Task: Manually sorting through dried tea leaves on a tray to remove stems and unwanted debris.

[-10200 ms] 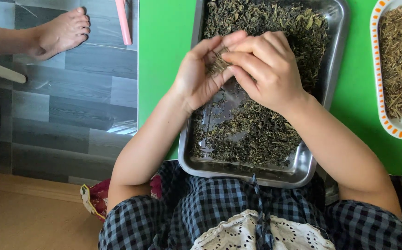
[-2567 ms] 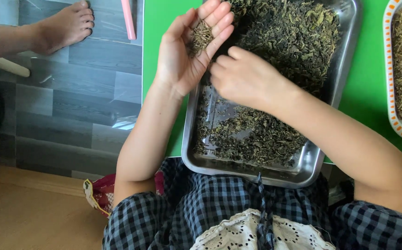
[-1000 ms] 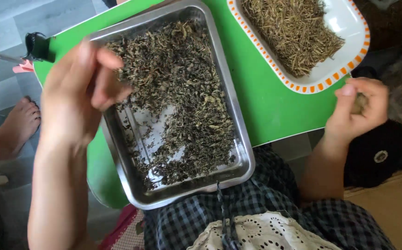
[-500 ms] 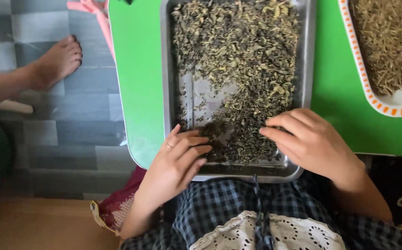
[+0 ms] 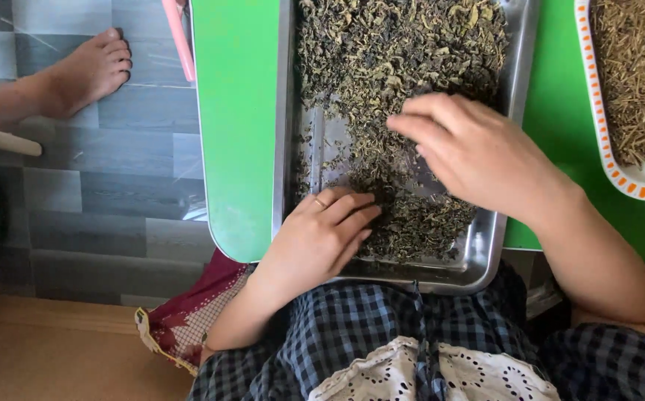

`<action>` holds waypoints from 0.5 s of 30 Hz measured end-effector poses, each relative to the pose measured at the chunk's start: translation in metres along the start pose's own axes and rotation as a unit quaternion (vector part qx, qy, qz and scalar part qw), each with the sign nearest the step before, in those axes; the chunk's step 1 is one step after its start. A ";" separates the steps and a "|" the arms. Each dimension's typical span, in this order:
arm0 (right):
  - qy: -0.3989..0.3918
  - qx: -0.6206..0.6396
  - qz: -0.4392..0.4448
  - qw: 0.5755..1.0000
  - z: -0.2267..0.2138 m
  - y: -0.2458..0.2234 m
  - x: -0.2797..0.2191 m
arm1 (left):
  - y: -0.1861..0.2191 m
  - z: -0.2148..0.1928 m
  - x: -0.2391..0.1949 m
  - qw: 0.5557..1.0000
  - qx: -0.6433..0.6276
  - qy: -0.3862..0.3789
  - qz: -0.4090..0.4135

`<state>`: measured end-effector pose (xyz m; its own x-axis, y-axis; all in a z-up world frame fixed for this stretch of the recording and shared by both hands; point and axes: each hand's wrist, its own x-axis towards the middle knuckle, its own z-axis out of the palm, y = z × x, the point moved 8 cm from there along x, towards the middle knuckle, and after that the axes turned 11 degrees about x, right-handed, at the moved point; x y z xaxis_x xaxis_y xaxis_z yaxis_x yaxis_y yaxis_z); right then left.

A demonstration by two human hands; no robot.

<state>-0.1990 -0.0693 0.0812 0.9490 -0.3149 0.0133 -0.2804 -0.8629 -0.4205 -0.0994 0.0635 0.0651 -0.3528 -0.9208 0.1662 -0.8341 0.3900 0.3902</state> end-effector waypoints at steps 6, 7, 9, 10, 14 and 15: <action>-0.133 0.092 -0.047 0.986 0.050 -0.015 0.006 | -0.011 0.000 -0.012 0.997 0.066 -0.004 -0.046; -0.182 0.057 -0.036 0.981 0.065 -0.011 0.005 | -0.014 -0.003 -0.015 0.996 0.065 0.001 -0.060; -0.191 0.042 0.000 0.981 0.059 -0.002 0.007 | -0.020 -0.010 -0.020 0.995 0.067 0.016 -0.077; -0.199 0.027 0.034 0.979 0.056 0.005 0.009 | -0.024 -0.016 -0.023 0.993 0.070 0.030 -0.095; -0.103 -0.032 -0.001 0.994 0.038 0.001 0.011 | -0.027 -0.018 -0.023 0.987 0.102 0.050 -0.117; -0.131 -0.003 0.010 0.991 0.045 -0.004 0.015 | -0.025 -0.015 -0.020 0.987 0.104 0.041 -0.113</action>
<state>-0.1770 -0.0526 0.0424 0.9480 -0.2185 -0.2316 -0.2992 -0.8599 -0.4135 -0.0651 0.0725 0.0651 -0.1183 -0.9778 0.1727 -0.9596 0.1573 0.2334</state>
